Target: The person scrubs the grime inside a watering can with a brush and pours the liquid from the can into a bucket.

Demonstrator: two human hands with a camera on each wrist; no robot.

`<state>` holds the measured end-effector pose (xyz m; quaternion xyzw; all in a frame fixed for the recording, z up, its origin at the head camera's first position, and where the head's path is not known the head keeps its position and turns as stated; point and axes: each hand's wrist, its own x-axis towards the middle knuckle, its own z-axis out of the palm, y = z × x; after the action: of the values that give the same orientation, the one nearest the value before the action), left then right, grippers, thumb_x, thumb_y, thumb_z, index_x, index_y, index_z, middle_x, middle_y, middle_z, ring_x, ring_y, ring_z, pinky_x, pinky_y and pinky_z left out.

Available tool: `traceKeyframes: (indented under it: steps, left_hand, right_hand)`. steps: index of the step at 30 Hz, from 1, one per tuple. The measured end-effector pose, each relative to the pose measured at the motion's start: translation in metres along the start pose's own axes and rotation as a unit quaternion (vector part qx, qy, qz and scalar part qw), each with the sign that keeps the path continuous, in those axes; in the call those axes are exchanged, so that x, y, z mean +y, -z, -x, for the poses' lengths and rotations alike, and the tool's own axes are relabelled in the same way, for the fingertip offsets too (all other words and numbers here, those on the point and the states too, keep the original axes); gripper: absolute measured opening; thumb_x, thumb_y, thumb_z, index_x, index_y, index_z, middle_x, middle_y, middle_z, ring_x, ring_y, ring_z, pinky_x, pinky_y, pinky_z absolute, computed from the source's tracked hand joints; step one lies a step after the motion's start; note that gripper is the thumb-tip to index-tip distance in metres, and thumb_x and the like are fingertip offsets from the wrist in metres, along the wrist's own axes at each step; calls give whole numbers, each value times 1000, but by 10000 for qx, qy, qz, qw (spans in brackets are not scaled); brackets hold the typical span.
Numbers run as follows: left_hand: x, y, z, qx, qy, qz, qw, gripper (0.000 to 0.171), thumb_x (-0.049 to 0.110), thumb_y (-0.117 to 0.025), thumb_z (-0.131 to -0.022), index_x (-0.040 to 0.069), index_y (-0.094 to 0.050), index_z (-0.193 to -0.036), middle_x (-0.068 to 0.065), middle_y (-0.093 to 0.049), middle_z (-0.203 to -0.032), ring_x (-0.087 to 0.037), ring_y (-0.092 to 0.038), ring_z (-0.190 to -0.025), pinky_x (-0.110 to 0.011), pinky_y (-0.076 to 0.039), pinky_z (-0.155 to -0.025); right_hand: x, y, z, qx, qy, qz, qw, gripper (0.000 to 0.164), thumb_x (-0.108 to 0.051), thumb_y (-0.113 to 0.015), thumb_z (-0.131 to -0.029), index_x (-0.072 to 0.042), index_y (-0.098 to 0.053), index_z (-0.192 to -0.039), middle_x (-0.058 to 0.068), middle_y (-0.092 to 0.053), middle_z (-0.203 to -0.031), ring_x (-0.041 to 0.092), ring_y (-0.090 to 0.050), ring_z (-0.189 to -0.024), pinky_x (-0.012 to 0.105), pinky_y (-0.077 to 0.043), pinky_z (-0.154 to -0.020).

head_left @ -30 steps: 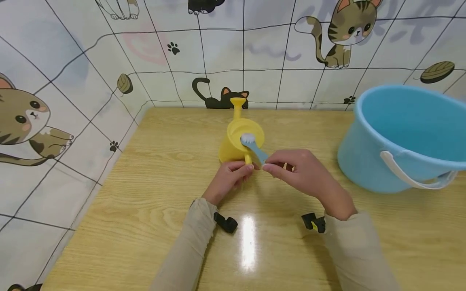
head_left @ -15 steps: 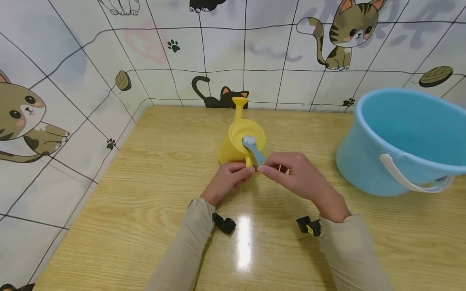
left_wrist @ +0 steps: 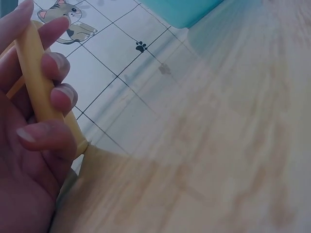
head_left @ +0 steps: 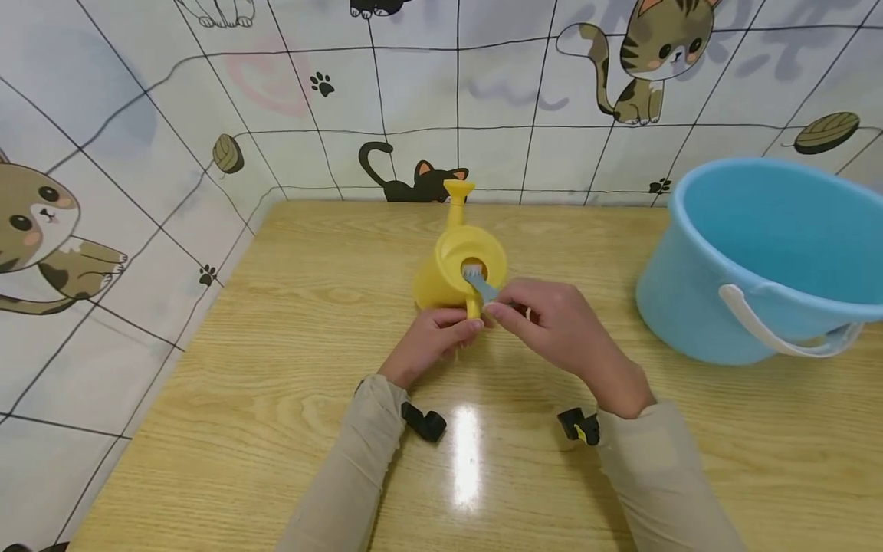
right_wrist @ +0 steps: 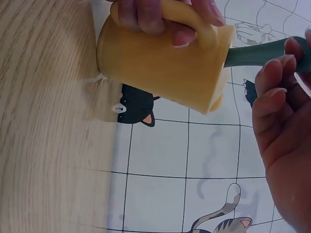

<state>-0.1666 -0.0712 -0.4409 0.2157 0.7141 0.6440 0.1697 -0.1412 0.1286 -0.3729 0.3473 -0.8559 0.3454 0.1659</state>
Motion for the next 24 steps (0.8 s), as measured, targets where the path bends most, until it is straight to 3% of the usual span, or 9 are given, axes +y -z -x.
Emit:
traceKeyframes:
  steps: [4, 9, 18, 24]
  left_hand:
    - [0, 1, 0, 215, 54, 116, 9997, 38, 29, -56, -87, -8, -57, -79, -23, -47, -71, -24, -33, -49, -27, -30, -43]
    - [-1, 2, -1, 245, -4, 164, 9996, 37, 28, -56, -88, -7, -57, -80, -22, -48, -71, -26, -35, -50, -30, -30, -43]
    - [-1, 2, -1, 128, 42, 111, 9998, 39, 29, -58, -86, -9, -57, -80, -25, -45, -72, -23, -32, -48, -28, -29, -43]
    - [-1, 2, -1, 156, -15, 19, 9999, 38, 29, -57, -87, -8, -57, -78, -26, -46, -71, -24, -32, -47, -28, -30, -43]
  right_hand:
    - [-3, 1, -1, -83, 270, -65, 9996, 10, -23, -62, -84, -21, -58, -75, -13, -42, -61, 1, -36, -52, 20, -32, -46]
    - [-5, -1, -2, -151, 339, -144, 9992, 11, -24, -61, -84, -21, -58, -75, -13, -43, -61, 1, -37, -52, 19, -33, -47]
    - [4, -8, 0, -461, -587, 10, 9972, 14, -28, -56, -88, -17, -64, -84, -10, -45, -61, 7, -43, -55, 23, -37, -50]
    - [6, -6, 0, -525, -561, 27, 9970, 13, -29, -56, -88, -18, -63, -83, -9, -46, -61, 7, -44, -55, 23, -37, -50]
